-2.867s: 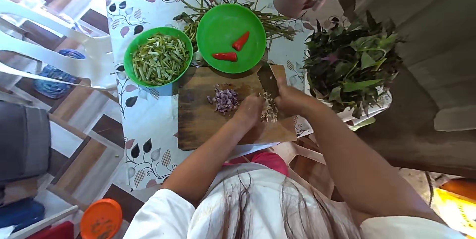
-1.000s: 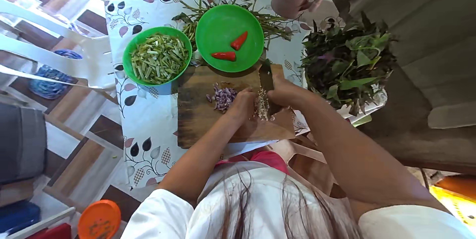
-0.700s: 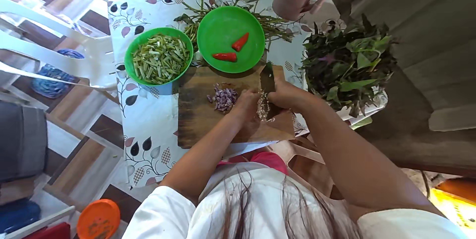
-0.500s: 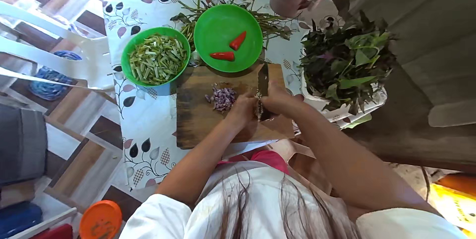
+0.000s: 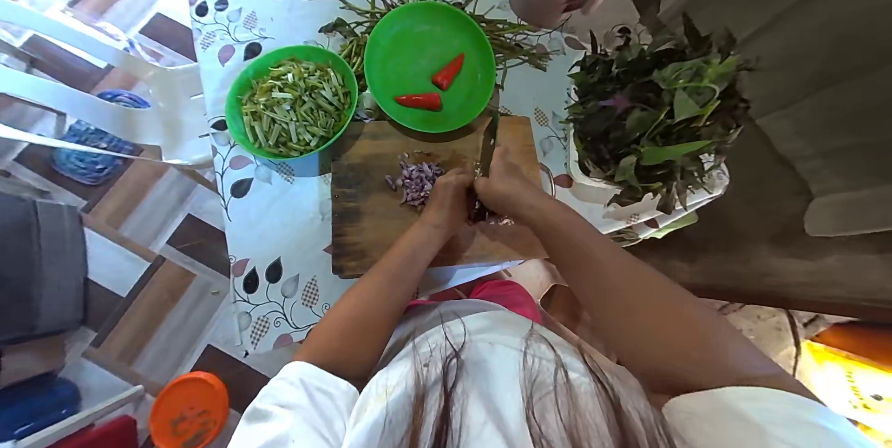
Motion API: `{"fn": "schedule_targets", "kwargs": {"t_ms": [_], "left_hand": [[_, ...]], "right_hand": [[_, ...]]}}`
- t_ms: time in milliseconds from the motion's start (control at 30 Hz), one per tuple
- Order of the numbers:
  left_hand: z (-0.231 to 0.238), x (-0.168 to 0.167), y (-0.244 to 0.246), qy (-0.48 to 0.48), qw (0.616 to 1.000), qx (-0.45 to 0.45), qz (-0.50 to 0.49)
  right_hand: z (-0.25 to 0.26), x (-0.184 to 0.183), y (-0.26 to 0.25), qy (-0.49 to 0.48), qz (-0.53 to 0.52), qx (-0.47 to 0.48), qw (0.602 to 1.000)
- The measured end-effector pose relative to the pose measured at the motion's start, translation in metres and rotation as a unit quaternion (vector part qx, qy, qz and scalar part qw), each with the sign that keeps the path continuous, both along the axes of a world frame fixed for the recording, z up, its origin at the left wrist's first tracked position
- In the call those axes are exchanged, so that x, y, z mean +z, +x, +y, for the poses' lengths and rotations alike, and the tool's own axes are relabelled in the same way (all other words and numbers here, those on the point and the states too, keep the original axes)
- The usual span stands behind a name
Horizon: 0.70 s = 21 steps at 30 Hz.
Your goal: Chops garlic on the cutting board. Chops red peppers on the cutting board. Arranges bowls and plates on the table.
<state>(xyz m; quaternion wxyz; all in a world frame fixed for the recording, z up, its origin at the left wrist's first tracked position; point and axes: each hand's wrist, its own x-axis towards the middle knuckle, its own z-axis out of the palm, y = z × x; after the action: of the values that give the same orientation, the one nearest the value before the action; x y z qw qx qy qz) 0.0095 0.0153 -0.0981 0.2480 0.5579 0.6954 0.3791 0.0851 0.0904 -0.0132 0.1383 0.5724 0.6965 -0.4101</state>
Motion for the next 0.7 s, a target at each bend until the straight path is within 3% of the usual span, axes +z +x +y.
{"fn": "schedule_targets", "kwargs": {"t_ms": [233,467,567,700], "left_hand": [[0.006,0.015,-0.007,-0.108,0.994,0.000,-0.029],[0.024,0.016,-0.008,-0.061,0.997,-0.031,0.019],[0.038,0.002,-0.005,-0.085,0.990,-0.073,0.083],[0.036,0.006,0.002,-0.116,0.982,-0.113,0.096]], "right_hand": [[0.004,-0.008,-0.002,0.013,0.031,-0.023,0.999],[0.048,0.009,0.021,-0.008,-0.017,0.096,0.995],[0.053,-0.018,0.041,0.035,-0.022,0.162,0.986],[0.047,-0.028,0.043,0.050,-0.036,0.165,0.984]]}}
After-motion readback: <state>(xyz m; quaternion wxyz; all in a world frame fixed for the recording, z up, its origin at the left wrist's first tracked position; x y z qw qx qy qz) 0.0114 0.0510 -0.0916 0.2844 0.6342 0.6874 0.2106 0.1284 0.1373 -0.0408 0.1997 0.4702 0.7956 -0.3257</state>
